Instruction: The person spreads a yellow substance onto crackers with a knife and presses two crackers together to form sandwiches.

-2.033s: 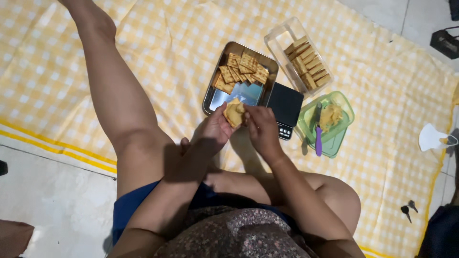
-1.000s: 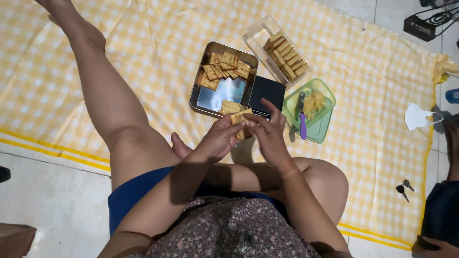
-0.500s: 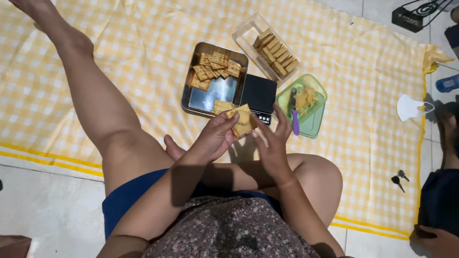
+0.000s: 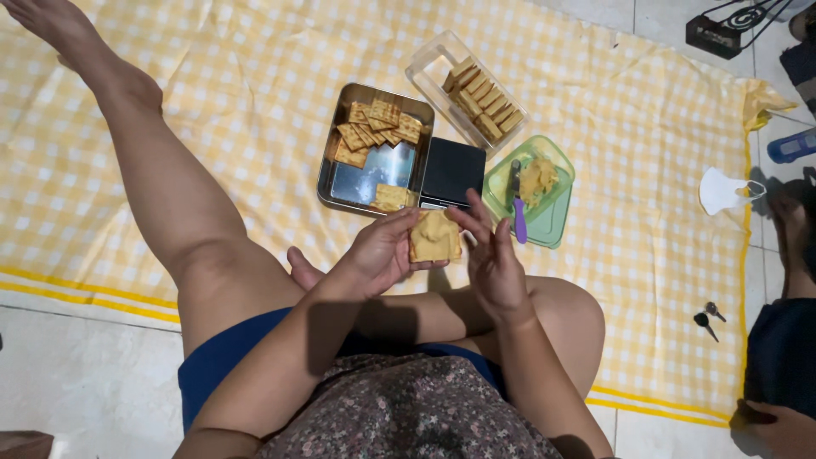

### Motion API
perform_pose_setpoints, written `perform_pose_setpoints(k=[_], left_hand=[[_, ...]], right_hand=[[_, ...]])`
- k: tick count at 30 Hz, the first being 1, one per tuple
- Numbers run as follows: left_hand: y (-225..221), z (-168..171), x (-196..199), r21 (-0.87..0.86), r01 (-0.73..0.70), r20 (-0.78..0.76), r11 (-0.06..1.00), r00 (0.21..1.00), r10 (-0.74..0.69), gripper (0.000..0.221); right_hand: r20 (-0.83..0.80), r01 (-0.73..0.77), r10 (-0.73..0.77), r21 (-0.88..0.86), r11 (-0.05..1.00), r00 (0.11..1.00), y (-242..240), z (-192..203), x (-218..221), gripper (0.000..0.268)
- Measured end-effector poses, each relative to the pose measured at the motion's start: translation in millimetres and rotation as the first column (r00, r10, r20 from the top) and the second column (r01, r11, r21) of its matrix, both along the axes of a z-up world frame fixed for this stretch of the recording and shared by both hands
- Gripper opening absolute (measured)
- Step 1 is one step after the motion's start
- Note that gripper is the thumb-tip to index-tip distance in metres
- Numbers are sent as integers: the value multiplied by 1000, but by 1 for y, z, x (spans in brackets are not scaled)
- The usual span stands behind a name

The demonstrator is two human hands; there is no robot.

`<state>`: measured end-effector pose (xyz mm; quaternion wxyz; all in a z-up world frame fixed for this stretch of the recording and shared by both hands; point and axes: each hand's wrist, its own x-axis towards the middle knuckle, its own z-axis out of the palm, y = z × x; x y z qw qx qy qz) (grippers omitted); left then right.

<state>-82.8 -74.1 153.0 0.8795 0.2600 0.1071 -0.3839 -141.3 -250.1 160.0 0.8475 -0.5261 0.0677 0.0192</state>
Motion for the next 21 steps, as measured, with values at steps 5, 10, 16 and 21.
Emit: perform_pose_setpoints(k=[5,10,16,21], left_hand=[[7,-4,5,-4,59,8,998,998,-59,22],[8,-14,7,-1,93,-6,996,996,-93,24],[14,-5,11,13,91,-7,996,996,-91,29],[27,-11,21,98,50,19,994,998,-52,33]], right_hand=[[192,31,126,-653,756,973,-4,31,-13,87],[269,169,276,-926,339,923,-15,59,-20,79],[357,346,306,-934,90,883,-49,49,-10,57],[507,494,44,-854,162,861,-132,22,27,35]])
